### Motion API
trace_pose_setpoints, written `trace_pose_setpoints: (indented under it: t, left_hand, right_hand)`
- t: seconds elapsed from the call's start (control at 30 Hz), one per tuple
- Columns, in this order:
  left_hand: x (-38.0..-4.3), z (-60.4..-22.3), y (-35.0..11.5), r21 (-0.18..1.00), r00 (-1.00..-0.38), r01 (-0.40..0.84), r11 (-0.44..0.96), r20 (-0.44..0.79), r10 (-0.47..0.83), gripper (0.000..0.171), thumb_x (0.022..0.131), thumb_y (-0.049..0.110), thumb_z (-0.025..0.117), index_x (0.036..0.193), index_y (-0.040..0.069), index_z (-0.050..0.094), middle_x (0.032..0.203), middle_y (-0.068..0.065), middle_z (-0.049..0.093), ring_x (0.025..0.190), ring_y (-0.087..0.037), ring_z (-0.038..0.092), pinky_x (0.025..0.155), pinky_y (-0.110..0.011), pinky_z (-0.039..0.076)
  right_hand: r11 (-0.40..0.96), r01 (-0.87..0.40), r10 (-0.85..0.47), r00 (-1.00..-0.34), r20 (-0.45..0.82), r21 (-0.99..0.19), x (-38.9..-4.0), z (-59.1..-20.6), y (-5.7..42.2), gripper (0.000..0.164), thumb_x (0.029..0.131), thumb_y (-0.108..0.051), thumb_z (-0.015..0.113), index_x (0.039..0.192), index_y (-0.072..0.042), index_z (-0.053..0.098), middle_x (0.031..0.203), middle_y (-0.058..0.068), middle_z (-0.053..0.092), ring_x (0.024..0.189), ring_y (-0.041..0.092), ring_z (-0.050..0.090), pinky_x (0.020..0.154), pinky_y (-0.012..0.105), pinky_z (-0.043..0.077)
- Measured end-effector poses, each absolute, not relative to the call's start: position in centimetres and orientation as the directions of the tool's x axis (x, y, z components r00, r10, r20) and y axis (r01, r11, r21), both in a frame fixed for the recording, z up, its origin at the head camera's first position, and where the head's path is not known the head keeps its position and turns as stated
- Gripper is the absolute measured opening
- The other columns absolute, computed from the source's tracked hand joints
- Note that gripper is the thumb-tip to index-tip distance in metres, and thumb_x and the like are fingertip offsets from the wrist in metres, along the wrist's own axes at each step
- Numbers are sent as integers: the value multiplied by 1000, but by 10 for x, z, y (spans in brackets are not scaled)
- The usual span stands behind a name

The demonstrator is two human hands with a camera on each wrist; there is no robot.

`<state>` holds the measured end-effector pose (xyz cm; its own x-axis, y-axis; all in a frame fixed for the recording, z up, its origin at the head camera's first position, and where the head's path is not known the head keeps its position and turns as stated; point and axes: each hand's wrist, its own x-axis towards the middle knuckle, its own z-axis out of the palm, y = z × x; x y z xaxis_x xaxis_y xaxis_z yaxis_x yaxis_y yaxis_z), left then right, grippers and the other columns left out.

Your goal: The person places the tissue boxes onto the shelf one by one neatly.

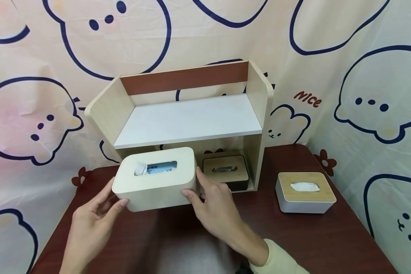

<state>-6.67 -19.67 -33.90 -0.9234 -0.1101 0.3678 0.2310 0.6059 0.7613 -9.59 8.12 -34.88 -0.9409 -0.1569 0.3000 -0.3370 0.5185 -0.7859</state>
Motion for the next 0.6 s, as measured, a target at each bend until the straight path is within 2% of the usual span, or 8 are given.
trace_pose_setpoints:
  t: [0.1, 0.17, 0.23, 0.3, 0.37, 0.47, 0.6]
  left_hand:
    - [-67, -331, -198, 765, -925, 229, 602, 364, -111, 68, 99, 7, 77, 160, 12, 50, 154, -20, 61, 124, -29, 69, 89, -10, 53]
    - [-67, -326, -199, 765, -924, 229, 603, 366, -114, 68, 98, 7, 78, 160, 13, 51, 153, -20, 62, 124, -30, 70, 90, -12, 53]
    - [-67, -320, -200, 763, -921, 232, 604, 371, -116, 68, 98, 7, 78, 160, 13, 51, 152, -20, 62, 125, -32, 70, 90, -14, 52]
    - [-67, -313, -200, 752, -916, 238, 614, 384, -114, 69, 98, 7, 78, 160, 14, 51, 151, -22, 63, 124, -35, 71, 90, -17, 52]
    - [-67, -307, -200, 741, -911, 245, 625, 397, -114, 69, 97, 7, 78, 160, 15, 51, 150, -22, 64, 123, -38, 72, 89, -17, 53]
    - [-68, -298, -199, 724, -905, 244, 645, 409, -117, 71, 97, 6, 79, 160, 20, 51, 148, -21, 66, 121, -38, 73, 88, -16, 53]
    - [-68, -286, -201, 723, -910, 226, 653, 396, -124, 72, 98, 10, 79, 161, 25, 49, 151, -19, 64, 122, -37, 72, 88, -13, 51]
  right_hand:
    - [522, -374, -169, -926, 337, -767, -97, -342, 81, 72, 101, -37, 77, 159, -6, 50, 119, 6, 74, 56, -3, 35, 52, 20, 39]
    - [526, -390, -176, -919, 352, -756, -97, -338, 81, 71, 101, -36, 77, 159, -6, 50, 123, 5, 74, 57, -2, 37, 54, 20, 40]
    - [524, -406, -184, -912, 366, -749, -97, -332, 80, 71, 101, -35, 77, 160, -5, 49, 131, 5, 74, 60, 0, 46, 59, 19, 46]
    - [520, -420, -192, -906, 378, -743, -97, -326, 80, 71, 102, -32, 76, 160, -3, 48, 141, 9, 71, 72, 2, 64, 66, 20, 55]
    - [521, -435, -202, -899, 389, -735, -97, -319, 80, 71, 102, -31, 76, 160, -1, 47, 150, 13, 64, 95, 8, 76, 78, 24, 63]
    - [530, -460, -216, -886, 411, -713, -98, -308, 80, 71, 103, -31, 75, 160, 1, 46, 154, 16, 58, 125, 18, 70, 91, 35, 65]
    - [549, -487, -230, -869, 438, -679, -99, -293, 81, 71, 103, -32, 74, 159, 1, 47, 153, 16, 59, 132, 21, 66, 95, 38, 63]
